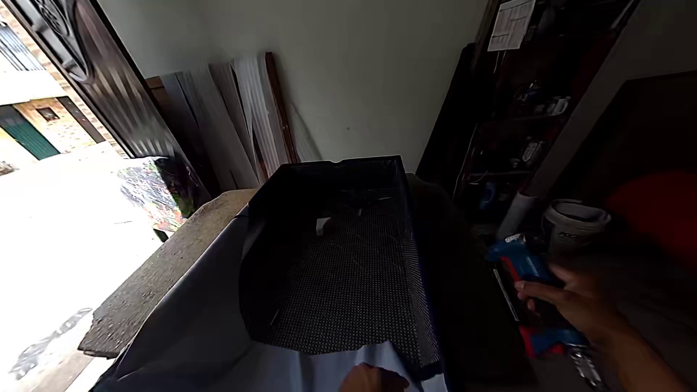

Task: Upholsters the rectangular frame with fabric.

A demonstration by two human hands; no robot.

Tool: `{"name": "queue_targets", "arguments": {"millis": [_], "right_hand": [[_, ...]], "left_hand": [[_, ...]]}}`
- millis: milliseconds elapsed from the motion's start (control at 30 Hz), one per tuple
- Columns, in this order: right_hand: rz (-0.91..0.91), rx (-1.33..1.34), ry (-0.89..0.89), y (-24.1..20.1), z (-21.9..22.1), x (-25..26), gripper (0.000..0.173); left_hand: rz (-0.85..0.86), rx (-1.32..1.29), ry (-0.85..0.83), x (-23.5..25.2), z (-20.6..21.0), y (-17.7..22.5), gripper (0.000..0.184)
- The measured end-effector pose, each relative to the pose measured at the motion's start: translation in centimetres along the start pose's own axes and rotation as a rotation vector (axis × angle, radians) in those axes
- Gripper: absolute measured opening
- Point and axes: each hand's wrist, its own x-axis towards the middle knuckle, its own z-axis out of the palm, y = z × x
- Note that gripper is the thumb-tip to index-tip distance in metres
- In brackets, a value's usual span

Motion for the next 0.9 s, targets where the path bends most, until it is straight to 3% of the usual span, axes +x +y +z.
{"name": "queue_targets", "arguments": {"millis": [100,233,333,367,433,500,567,633,700,800,833,900], "right_hand": [[0.083,-0.565,0.019,4.4,3.6,2.1,0.042],[0.197,-0.981,-0.172,7.9,11.8,2.8,0.049],[0.153,-0.996,-0.090,7.4,17.4,1.6,0.047],[0.214,-0.933,-0.049,6.3,18.7,1.3,0.043],[0.614,-0.804,-0.216,0.1,19.9,2.8,0.044],[0.528,-0.765,-0.067,1.5,19.0,3.4,0.041],[0.152,-0.766,0.150,6.8,15.5,2.7,0.046],[-0.048,-0.691,0.276,4.9,14.2,2.0,0.054],[-0.229,-0.662,0.228,-0.3,16.2,0.8,0.056],[-0.582,-0.708,-0.046,-4.1,21.5,-1.0,0.074],[-0.684,-0.738,-0.116,-4.3,23.0,-1.6,0.075],[-0.801,-0.729,-0.114,-4.6,24.8,-3.3,0.056]], "left_hand": [[-0.163,0.248,-0.048,6.7,-8.2,-10.1,0.043],[-0.357,0.335,-0.040,18.7,-16.5,-24.0,0.053],[-0.493,0.262,0.053,27.5,-19.2,-32.9,0.057],[-0.518,0.209,0.100,29.9,-19.4,-35.3,0.056],[-0.529,0.120,0.172,33.6,-19.8,-38.8,0.054],[-0.500,0.025,0.248,35.7,-19.8,-40.8,0.052],[-0.501,-0.111,0.482,35.7,-18.9,-39.8,0.036],[-0.387,-0.352,0.607,33.3,-16.9,-35.6,0.024],[-0.133,-0.662,0.411,29.0,-13.5,-30.0,0.018],[0.142,-0.951,-0.047,20.4,-9.8,-19.9,0.018],[0.202,-0.986,-0.142,17.8,-9.7,-17.2,0.021],[0.265,-0.963,-0.215,13.6,-10.9,-13.8,0.040]]}}
